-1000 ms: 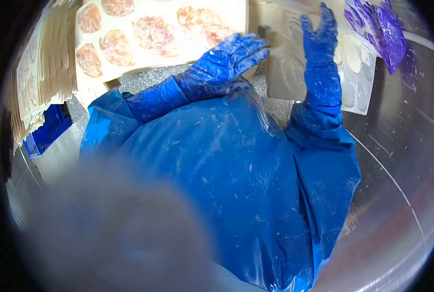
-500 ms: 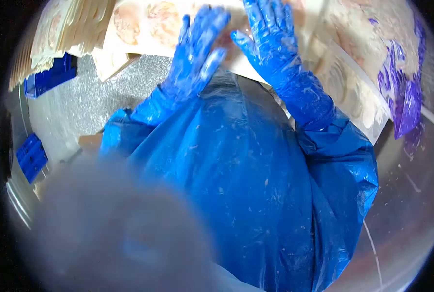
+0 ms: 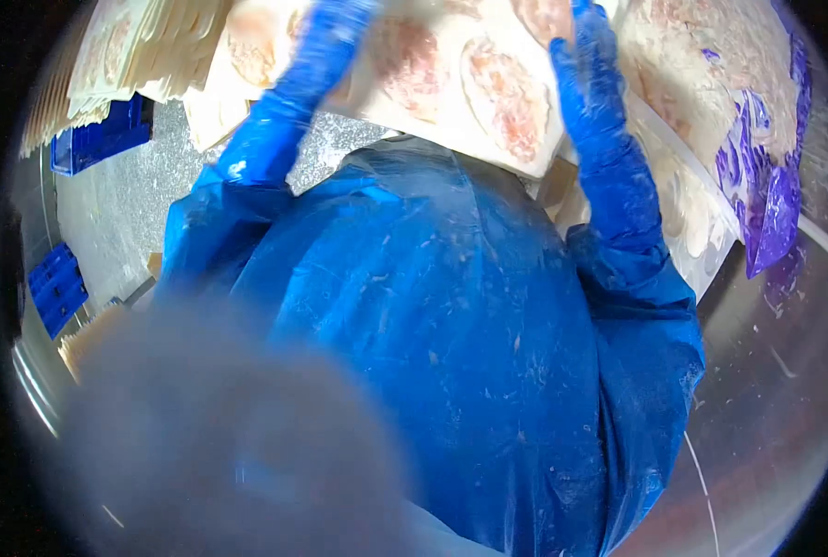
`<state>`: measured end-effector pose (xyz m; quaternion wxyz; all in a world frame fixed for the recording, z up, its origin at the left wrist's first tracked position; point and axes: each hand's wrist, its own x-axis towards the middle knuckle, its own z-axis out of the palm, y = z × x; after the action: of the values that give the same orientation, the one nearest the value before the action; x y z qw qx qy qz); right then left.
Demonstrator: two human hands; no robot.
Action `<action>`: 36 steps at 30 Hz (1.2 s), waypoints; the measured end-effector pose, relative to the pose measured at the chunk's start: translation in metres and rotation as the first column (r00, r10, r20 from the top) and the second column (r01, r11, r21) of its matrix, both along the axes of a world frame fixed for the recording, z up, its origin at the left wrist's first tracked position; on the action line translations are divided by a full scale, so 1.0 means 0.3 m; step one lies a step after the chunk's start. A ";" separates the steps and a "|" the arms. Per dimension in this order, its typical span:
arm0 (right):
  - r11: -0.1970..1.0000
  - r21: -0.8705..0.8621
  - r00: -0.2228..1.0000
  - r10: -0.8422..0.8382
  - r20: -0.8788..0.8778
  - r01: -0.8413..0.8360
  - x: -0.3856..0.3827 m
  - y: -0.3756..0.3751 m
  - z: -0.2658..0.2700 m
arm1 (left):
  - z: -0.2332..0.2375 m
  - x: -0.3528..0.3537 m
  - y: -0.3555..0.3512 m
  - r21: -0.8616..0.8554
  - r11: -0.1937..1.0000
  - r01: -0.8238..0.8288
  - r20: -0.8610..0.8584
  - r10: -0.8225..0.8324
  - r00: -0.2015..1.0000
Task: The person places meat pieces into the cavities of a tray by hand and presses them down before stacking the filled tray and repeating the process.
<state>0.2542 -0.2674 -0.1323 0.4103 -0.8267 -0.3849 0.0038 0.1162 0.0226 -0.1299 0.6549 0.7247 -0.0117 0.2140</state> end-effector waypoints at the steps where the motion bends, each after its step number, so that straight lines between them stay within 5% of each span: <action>1: 1.000 -0.005 1.000 -0.018 -0.005 0.018 0.020 -0.036 -0.019 | 0.044 -0.008 0.139 0.678 0.710 -0.190 0.035 0.226 0.973; 2: 0.995 -0.031 0.995 -0.096 0.039 0.097 0.038 -0.068 -0.041 | 0.010 -0.014 0.214 0.888 0.347 -0.302 0.155 0.391 0.907; 3: 0.984 -0.058 0.983 -0.164 0.086 0.169 0.058 -0.086 -0.062 | 0.010 -0.034 0.171 0.885 0.354 -0.304 0.124 0.450 0.884; 4: 0.983 -0.065 0.982 -0.167 0.088 0.173 0.086 -0.084 -0.088 | -0.033 -0.057 0.149 0.962 0.253 -0.100 -0.018 0.425 0.905; 6: 0.943 -0.149 0.868 -0.202 0.453 0.297 0.150 -0.060 -0.166 | -0.041 -0.038 0.144 0.969 0.237 -0.076 -0.026 0.400 0.916; 10: 0.966 -0.074 0.852 -0.182 0.492 0.249 0.129 0.020 -0.161 | -0.069 -0.021 0.205 0.951 0.305 -0.046 -0.070 0.361 0.930; 12: 0.960 -0.053 0.828 -0.210 0.520 0.276 0.143 0.038 -0.146 | -0.035 -0.015 0.186 0.904 0.406 -0.135 -0.079 0.469 0.880; 14: 0.953 -0.041 0.806 -0.231 0.545 0.301 0.185 0.030 -0.169 | -0.019 -0.017 0.047 0.893 0.415 -0.172 -0.036 0.447 0.894; 16: 0.939 -0.005 0.847 -0.308 0.433 0.343 0.245 0.041 -0.207 | -0.008 -0.023 -0.072 0.944 0.329 -0.016 -0.088 0.300 0.950; 19: 0.928 -0.003 0.818 -0.326 0.474 0.372 0.278 0.057 -0.205 | -0.027 -0.016 -0.048 0.943 0.333 -0.029 -0.064 0.265 0.962; 20: 0.910 -0.041 0.790 -0.334 0.514 0.412 0.301 0.058 -0.213 | 0.009 -0.023 -0.097 0.887 0.455 -0.074 -0.080 0.310 0.947; 22: 0.902 -0.019 0.806 -0.374 0.459 0.430 0.330 0.053 -0.234 | 0.102 -0.014 -0.261 0.647 0.762 -0.033 -0.039 0.076 0.996; 23: 0.916 -0.013 0.875 -0.378 0.303 0.400 0.335 0.059 -0.211 | 0.037 -0.026 -0.335 0.670 0.742 0.024 0.017 -0.047 0.999; 24: 0.934 -0.113 0.839 -0.244 0.486 0.338 0.339 0.042 -0.169 | -0.021 -0.045 -0.395 0.792 0.602 0.104 -0.074 -0.074 0.995; 26: 0.940 -0.064 0.786 -0.241 0.569 0.334 0.334 0.057 -0.140 | -0.017 -0.051 -0.394 0.829 0.546 0.120 -0.099 -0.069 0.993; 29: 0.946 -0.077 0.781 -0.211 0.587 0.314 0.404 0.020 -0.149 | 0.139 -0.099 -0.253 0.722 0.691 -0.035 -0.086 0.140 0.986; 30: 0.934 -0.143 0.716 -0.148 0.682 0.329 0.432 -0.001 -0.160 | 0.159 -0.104 -0.177 0.717 0.680 -0.151 0.021 0.196 0.980; 32: 0.888 -0.272 0.572 0.012 0.820 0.371 0.460 -0.029 -0.196 | -0.005 -0.107 -0.060 0.890 0.365 -0.275 0.091 0.449 0.889; 34: 0.825 -0.358 0.383 0.189 0.904 0.438 0.500 -0.006 -0.196 | -0.043 -0.111 -0.032 0.884 0.439 -0.158 -0.008 0.352 0.936; 35: 0.867 -0.190 0.759 -0.274 0.591 0.461 0.435 0.050 -0.157 | -0.050 -0.106 -0.017 0.877 0.466 -0.113 -0.023 0.277 0.961; 36: 0.867 -0.185 0.751 -0.273 0.601 0.463 0.446 0.048 -0.165 | -0.029 -0.128 -0.016 0.824 0.558 -0.098 -0.053 0.249 0.967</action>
<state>0.3879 -0.2531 -0.1819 0.1320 -0.9067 -0.3080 -0.2560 0.0779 0.0176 -0.1386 0.2223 0.9565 0.0169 0.1880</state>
